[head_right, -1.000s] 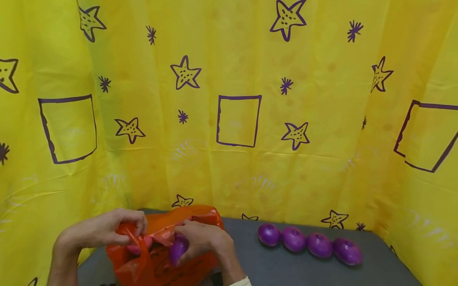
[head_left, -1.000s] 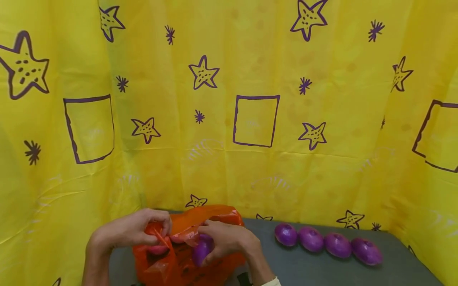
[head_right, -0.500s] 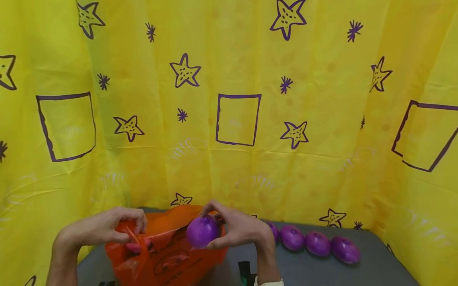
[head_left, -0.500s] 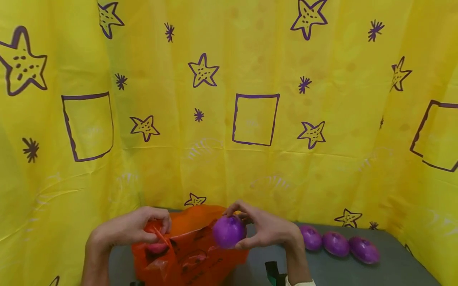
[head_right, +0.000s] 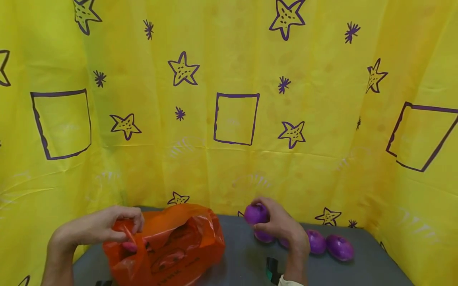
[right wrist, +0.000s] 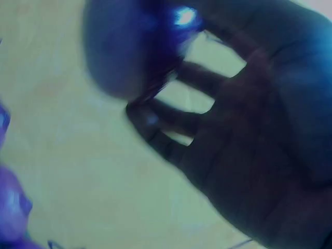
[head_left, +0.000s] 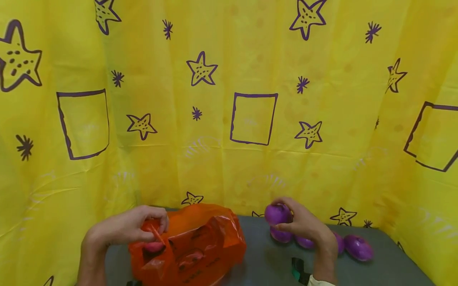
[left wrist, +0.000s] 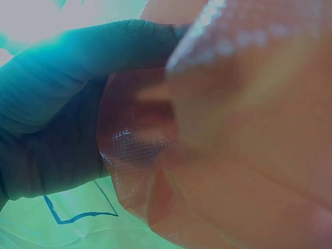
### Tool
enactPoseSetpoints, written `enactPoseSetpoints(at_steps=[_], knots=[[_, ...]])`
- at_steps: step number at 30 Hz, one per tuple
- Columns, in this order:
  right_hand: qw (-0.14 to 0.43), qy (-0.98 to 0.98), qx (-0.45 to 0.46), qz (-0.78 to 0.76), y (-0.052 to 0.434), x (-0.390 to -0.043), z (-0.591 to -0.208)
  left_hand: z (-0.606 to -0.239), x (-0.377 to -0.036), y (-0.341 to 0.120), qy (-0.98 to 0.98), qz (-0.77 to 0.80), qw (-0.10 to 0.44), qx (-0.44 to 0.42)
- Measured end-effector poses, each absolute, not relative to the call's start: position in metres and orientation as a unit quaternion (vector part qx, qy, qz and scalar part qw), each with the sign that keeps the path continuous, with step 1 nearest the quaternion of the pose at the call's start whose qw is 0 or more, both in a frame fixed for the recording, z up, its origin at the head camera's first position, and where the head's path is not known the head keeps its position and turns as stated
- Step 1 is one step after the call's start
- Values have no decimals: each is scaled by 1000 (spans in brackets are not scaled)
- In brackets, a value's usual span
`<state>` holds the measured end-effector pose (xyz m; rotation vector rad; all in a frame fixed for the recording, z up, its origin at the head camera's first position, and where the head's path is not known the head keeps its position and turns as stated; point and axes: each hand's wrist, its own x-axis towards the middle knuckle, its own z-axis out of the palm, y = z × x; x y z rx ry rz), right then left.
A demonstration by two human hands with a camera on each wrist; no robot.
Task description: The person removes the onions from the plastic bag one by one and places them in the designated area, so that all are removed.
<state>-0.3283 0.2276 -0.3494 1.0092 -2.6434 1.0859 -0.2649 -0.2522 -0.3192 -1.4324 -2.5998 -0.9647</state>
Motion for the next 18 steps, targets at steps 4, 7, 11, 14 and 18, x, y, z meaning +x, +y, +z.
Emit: enactPoseSetpoints(at_steps=[4, 7, 11, 14, 18], knots=[[1, -907, 257, 332, 243, -329, -360, -320, -265, -253, -833, -313, 7, -456], [-63, -926, 181, 325, 247, -329, -370, -320, -265, -254, -834, -314, 8, -454], [-128, -923, 108, 345, 247, -329, -385, -320, -265, -254, -834, -315, 6, -453], [-144, -916, 77, 367, 246, -329, -393, -320, -265, -254, -833, -313, 4, -456], [-145, -915, 50, 373, 244, -330, -398, -320, -265, -254, -830, -318, -5, -458]])
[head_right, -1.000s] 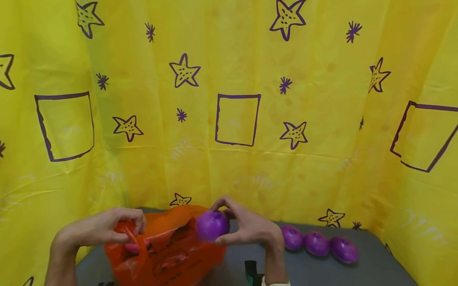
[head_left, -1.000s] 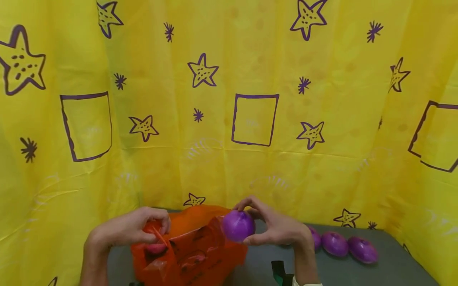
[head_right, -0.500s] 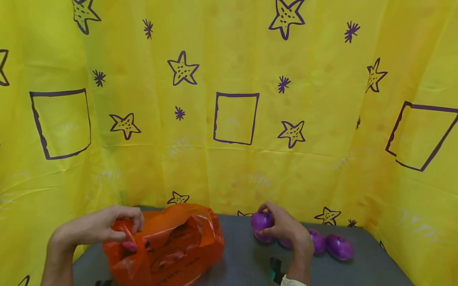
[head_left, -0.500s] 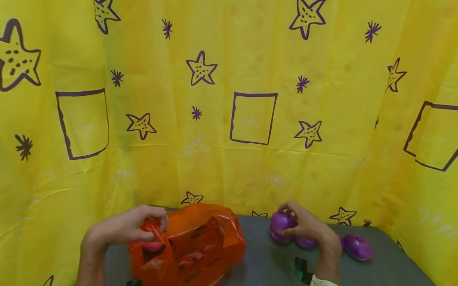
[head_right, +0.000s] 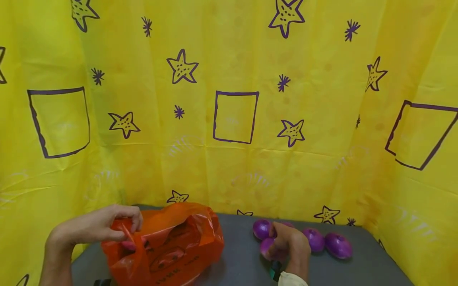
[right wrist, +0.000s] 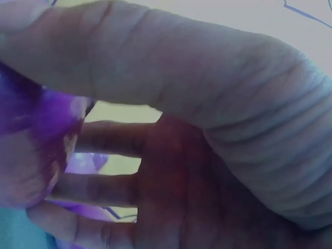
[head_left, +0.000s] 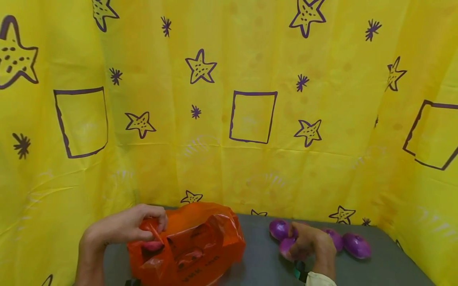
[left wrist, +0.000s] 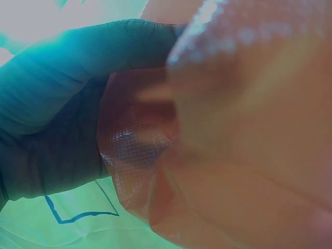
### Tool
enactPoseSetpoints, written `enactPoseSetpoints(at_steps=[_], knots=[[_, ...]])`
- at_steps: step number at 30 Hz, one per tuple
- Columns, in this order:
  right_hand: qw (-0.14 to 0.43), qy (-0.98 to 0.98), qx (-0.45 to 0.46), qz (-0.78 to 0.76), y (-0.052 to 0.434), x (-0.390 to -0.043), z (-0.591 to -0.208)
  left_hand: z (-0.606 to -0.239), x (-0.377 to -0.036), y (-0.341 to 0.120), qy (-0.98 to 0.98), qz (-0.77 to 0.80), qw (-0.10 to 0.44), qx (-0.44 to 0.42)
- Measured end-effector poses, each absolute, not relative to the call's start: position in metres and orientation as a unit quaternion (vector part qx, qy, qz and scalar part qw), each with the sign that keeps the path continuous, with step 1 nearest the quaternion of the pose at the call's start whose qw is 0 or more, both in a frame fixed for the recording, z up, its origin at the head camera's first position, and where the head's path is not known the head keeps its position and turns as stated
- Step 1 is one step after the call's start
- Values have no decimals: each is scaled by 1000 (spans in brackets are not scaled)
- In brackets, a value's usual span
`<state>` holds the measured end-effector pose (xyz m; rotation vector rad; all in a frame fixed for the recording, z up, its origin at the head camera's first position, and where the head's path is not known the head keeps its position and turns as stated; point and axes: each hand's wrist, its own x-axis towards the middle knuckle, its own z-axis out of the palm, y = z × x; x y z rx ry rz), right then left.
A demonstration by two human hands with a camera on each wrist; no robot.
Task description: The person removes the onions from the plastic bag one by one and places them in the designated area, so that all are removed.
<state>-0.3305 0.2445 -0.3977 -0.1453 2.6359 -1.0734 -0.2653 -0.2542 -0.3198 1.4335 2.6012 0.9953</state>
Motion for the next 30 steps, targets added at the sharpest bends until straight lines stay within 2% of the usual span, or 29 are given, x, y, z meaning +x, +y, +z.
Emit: enactPoseSetpoints(at_steps=[19, 30], knots=[[149, 934, -30, -322, 241, -344, -408, -317, -260, -255, 831, 322, -1, 453], [161, 921, -9, -354, 240, -343, -408, -316, -258, -256, 833, 322, 1, 450]])
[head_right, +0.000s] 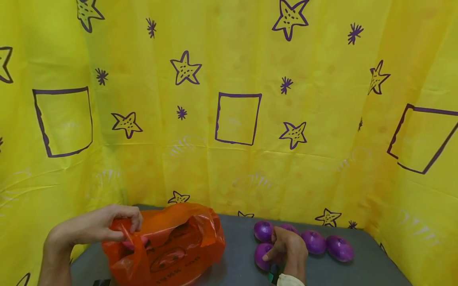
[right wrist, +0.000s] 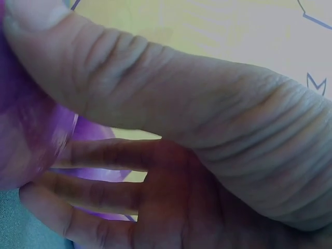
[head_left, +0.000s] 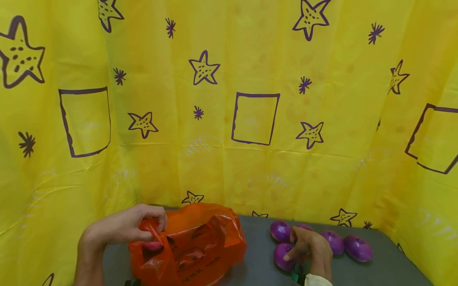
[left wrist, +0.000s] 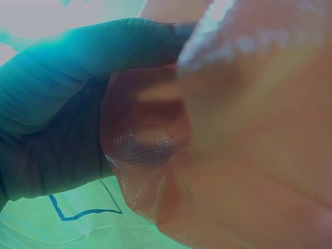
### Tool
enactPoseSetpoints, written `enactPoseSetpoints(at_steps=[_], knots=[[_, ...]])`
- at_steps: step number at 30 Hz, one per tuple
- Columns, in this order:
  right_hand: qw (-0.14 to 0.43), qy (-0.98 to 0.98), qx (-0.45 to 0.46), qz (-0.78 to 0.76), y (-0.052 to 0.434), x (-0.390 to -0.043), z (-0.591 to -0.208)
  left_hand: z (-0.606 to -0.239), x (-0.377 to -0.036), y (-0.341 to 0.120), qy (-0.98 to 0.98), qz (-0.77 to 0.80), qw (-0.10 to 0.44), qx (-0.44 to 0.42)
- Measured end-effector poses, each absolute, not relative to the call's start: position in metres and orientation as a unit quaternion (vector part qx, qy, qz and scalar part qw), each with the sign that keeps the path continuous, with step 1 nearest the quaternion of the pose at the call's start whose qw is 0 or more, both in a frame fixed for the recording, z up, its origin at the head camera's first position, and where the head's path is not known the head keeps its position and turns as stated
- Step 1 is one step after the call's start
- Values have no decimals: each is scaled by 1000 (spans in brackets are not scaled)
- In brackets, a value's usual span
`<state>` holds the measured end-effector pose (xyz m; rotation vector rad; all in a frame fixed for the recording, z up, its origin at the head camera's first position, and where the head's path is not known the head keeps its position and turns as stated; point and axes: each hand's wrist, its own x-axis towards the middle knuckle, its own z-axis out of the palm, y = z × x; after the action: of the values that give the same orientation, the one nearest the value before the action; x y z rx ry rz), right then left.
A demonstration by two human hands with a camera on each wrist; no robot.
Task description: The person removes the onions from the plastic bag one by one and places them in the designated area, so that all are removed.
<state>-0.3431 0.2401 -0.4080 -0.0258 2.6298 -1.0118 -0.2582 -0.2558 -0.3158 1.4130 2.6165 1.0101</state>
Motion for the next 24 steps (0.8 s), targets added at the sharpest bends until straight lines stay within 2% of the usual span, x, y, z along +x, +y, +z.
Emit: enactPoseSetpoints(at_steps=[10, 14, 18, 24], knots=[[152, 930, -23, -334, 243, -338, -406, -316, -258, -257, 834, 315, -7, 452], [105, 948, -94, -285, 252, -335, -394, -315, -257, -257, 832, 320, -4, 453], [66, 935, -174, -301, 259, -330, -377, -315, -258, -257, 833, 317, -8, 454], [87, 890, -282, -347, 245, -316, -352, -316, -258, -259, 836, 308, -10, 454]])
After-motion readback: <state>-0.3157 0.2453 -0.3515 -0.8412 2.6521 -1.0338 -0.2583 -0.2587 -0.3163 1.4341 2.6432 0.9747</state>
